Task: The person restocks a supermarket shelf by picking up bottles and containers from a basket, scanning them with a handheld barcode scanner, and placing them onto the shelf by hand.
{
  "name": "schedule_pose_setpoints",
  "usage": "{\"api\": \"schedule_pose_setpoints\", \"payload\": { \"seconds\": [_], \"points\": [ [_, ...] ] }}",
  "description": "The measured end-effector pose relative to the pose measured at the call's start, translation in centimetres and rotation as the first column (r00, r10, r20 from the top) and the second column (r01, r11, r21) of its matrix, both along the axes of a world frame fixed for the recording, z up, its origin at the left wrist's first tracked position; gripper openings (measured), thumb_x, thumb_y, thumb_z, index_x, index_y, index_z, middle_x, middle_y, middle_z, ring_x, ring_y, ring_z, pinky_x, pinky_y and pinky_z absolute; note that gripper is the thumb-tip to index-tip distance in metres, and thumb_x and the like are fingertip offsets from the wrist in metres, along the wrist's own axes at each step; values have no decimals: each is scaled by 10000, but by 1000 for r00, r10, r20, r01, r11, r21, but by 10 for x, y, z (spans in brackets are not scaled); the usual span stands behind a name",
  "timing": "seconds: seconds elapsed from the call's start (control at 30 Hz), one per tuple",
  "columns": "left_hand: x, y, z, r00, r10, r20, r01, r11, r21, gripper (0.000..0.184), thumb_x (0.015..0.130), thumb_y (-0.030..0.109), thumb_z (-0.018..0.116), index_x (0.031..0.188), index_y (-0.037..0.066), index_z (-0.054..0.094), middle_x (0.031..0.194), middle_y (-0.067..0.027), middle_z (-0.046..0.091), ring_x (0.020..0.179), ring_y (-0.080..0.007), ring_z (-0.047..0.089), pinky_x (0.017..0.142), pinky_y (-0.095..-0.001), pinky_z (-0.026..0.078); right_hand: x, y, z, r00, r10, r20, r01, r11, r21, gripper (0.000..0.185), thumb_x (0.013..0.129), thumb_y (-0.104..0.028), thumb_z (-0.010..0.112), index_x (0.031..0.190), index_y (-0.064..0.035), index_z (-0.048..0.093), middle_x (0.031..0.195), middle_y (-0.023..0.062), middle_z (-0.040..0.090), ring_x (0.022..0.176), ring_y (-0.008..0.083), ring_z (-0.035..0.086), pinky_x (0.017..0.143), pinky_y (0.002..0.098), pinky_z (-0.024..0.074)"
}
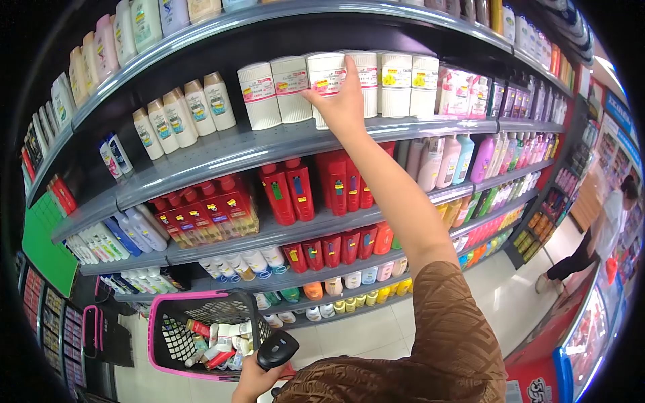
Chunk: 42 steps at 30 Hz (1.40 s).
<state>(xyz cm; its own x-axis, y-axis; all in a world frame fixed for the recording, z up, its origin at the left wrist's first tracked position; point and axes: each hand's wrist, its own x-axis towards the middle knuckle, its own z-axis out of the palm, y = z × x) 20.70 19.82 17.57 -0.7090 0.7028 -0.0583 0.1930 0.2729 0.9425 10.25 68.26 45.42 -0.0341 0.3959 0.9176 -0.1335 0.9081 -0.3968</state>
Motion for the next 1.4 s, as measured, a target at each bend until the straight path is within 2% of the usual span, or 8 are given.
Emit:
{"api": "schedule_pose_setpoints", "payload": {
  "seconds": [0.1,0.13,0.17,0.23,0.27,0.4,0.7,1.4],
  "points": [
    [-14,-21,-1,1000,-27,4,27,996,-83,298,824,131,800,1091,16,732,941,-67,761,870,-116,687,815,-315,544,22,-11,-14,986,-98,136,101,995,-19,981,681,-302,928,1452,20,413,1393,259,505,1293,389,520,1123,419,411],
    [-19,-26,-1,1000,-29,4,29,997,-76,298,824,131,800,1091,16,732,941,-67,761,870,-116,687,815,-315,544,22,-11,-23,954,-301,12,297,946,134,715,693,-353,911,1239,-26,582,1168,214,628,1118,354,609,1001,446,455],
    [-23,-32,-1,1000,-27,-16,26,998,-52,298,822,131,803,1089,19,734,936,-68,762,868,-117,689,815,-317,545,27,-18,-24,953,-302,14,297,945,140,715,693,-353,911,1239,-26,582,1168,214,628,1118,354,609,1001,446,455],
    [-28,-42,-1,999,-32,-35,31,999,-31,298,819,131,805,1088,22,736,931,-70,762,867,-118,691,816,-319,546,38,-28,-23,807,-321,495,379,925,-18,486,705,-423,885,944,-60,667,891,137,684,966,313,657,884,446,448],
    [-31,-48,2,997,-43,-57,40,998,-39,296,817,127,805,1085,23,736,923,-70,763,851,-120,693,802,-322,550,34,-30,-26,832,-406,379,399,911,99,437,731,-485,836,753,-85,664,682,92,660,805,302,676,806,443,428],
    [-41,-59,24,995,-78,-62,64,979,-196,287,810,114,804,1071,17,733,882,-69,763,791,-126,698,748,-330,561,32,-28,-14,746,-391,539,423,903,70,432,745,-497,804,750,-84,680,710,121,689,759,312,685,825,456,438],
    [-39,-48,20,997,-44,64,51,992,-116,257,812,94,789,1047,7,731,801,-35,732,695,-100,662,664,-299,544,20,-10,-5,746,-297,596,336,941,49,504,726,-498,816,773,-14,683,765,190,708,801,372,707,754,450,558],
    [1,16,6,1000,-13,-1,13,999,-50,262,820,74,758,1070,4,723,929,-70,755,858,-119,682,801,-316,549,15,6,-5,757,-233,610,291,957,5,377,765,-378,790,833,-7,768,839,200,735,842,362,726,783,449,577]
  ]
}}
